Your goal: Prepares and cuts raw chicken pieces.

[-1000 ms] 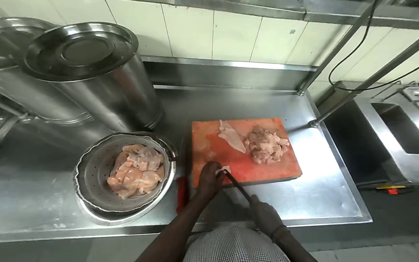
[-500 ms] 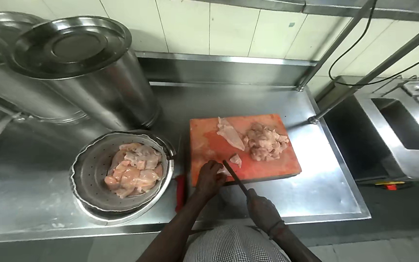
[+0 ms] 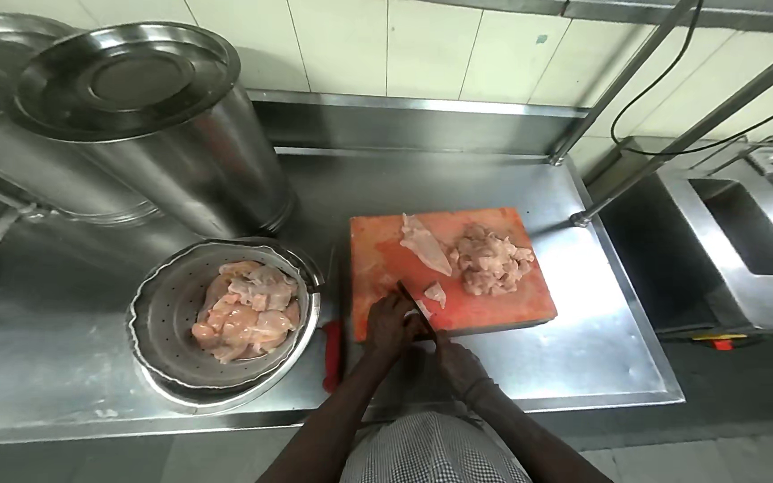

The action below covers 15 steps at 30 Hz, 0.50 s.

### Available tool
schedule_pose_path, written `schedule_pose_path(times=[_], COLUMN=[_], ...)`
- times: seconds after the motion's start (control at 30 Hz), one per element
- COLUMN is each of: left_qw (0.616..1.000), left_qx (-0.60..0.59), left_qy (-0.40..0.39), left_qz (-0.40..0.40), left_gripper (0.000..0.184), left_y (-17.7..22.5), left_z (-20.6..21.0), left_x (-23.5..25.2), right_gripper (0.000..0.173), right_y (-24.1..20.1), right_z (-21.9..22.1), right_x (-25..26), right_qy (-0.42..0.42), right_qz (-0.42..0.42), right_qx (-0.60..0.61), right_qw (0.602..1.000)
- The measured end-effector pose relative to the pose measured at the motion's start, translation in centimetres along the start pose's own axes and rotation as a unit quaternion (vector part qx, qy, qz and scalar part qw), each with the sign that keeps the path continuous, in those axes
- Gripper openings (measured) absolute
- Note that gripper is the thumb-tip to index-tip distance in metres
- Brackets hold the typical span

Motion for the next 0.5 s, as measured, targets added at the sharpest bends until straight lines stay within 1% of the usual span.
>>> schedule_pose_path(times=[0.07, 0.17, 0.23, 0.27, 0.3, 0.4, 0.5], left_qw=[1.0, 0.999, 0.997, 0.996, 0.995, 0.995, 0.995], left_qx=[-0.012, -0.04, -0.075, -0.088, -0.097, -0.101, -0.098], left_qy=[0.003, 0.007, -0.01, -0.013, -0.011, 0.007, 0.008], left_qz=[-0.017, 0.007, 0.004, -0.002, -0.006, -0.003, -0.004], left_gripper=[0.018, 0.019, 0.029, 0.032, 0.032, 0.024, 0.018], left_y=[-0.2, -0.8, -1.0, -1.1, -1.3, -1.4, -1.4], left_z=[-0.1, -0.4, -1.0, -1.4, -1.7, -1.9, -1.7], left_x=[0.0, -0.3, -0.7, -1.1, -1.5, -1.8, -1.7], right_gripper=[0.038, 0.039, 0.037, 0.036, 0.036, 0.035, 0.032], right_y=[1.7, 3.8, 4.7, 4.7, 4.6, 3.4, 1.7], right_z=[1.2, 2.5, 2.2, 1.8, 1.3, 0.1, -0.7], right_x=[-1.1, -3.2, -4.1, -4.4, -4.6, -4.5, -4.0], right_qy=[-0.01, -0.043, -0.048, -0.045, -0.036, 0.004, 0.002], right_qz=[0.006, 0.03, 0.034, 0.028, 0.022, 0.003, -0.005], right_qx=[-0.003, -0.02, -0.033, -0.038, -0.041, -0.029, -0.03], right_qw=[1.0, 0.998, 0.998, 0.998, 0.998, 1.0, 1.0])
Point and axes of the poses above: each hand's wrist, its own x-axis towards the middle knuckle, its own z-axis out of the palm, y = z × x, the point moved 5 cm from there along x, towards the middle knuckle, and after that the axes turned 2 degrees about -x, right-handed, at the moved point
